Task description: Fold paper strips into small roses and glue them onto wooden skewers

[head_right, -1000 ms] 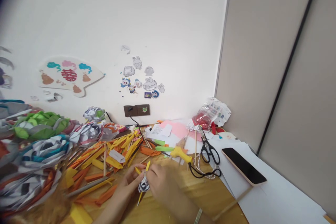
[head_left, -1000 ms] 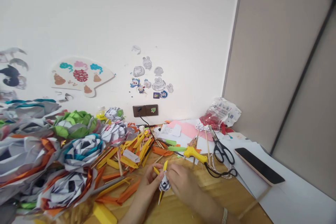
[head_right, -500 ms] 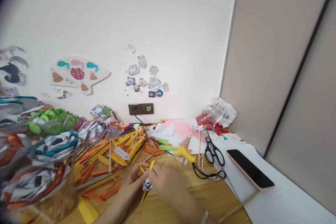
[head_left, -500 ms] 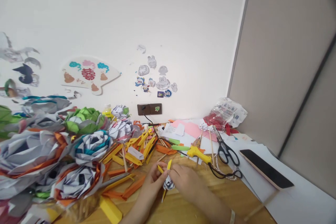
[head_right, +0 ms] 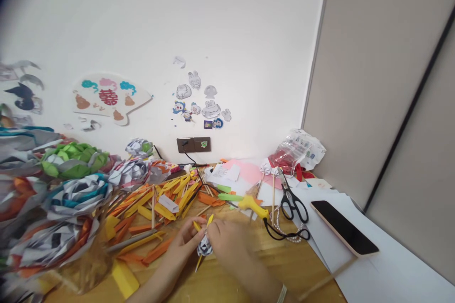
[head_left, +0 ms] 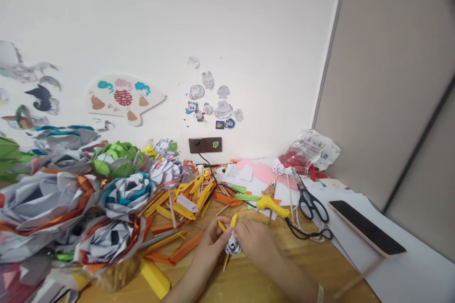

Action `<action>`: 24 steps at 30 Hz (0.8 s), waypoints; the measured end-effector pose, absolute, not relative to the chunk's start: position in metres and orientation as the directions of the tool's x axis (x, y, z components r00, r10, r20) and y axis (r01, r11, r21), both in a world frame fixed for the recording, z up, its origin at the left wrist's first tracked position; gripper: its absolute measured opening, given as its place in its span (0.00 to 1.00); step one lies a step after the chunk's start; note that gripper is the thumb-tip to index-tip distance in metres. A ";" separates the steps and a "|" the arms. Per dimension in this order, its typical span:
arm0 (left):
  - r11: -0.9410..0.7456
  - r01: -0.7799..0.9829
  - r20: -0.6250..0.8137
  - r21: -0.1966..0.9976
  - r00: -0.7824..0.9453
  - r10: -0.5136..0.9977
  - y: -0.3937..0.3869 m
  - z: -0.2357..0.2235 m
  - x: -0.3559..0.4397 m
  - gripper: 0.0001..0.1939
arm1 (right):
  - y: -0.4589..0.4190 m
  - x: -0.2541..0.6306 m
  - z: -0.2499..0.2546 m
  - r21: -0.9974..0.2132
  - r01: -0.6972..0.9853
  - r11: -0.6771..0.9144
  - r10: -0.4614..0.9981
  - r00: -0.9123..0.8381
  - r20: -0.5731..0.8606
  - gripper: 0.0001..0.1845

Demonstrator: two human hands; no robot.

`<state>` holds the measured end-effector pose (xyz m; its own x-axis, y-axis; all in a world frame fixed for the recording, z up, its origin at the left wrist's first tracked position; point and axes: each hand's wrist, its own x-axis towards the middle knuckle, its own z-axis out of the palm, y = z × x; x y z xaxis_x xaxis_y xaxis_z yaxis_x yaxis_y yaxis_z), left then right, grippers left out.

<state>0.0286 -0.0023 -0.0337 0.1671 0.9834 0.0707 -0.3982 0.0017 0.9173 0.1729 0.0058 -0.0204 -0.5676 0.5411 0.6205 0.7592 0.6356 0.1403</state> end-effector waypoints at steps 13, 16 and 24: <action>-0.031 -0.378 0.093 0.925 0.147 0.985 -0.006 -0.026 0.031 0.16 | -0.001 0.177 -0.011 0.026 0.724 0.690 0.427 -0.435 0.793 0.17; -0.037 -0.383 0.100 0.923 0.146 0.984 -0.005 -0.026 0.030 0.16 | 0.000 0.176 -0.014 0.067 0.723 0.687 0.390 -0.445 0.806 0.18; -0.022 -0.363 0.069 0.932 0.117 0.991 -0.002 -0.031 0.030 0.19 | 0.003 0.173 -0.017 0.054 0.727 0.685 0.421 -0.455 0.784 0.16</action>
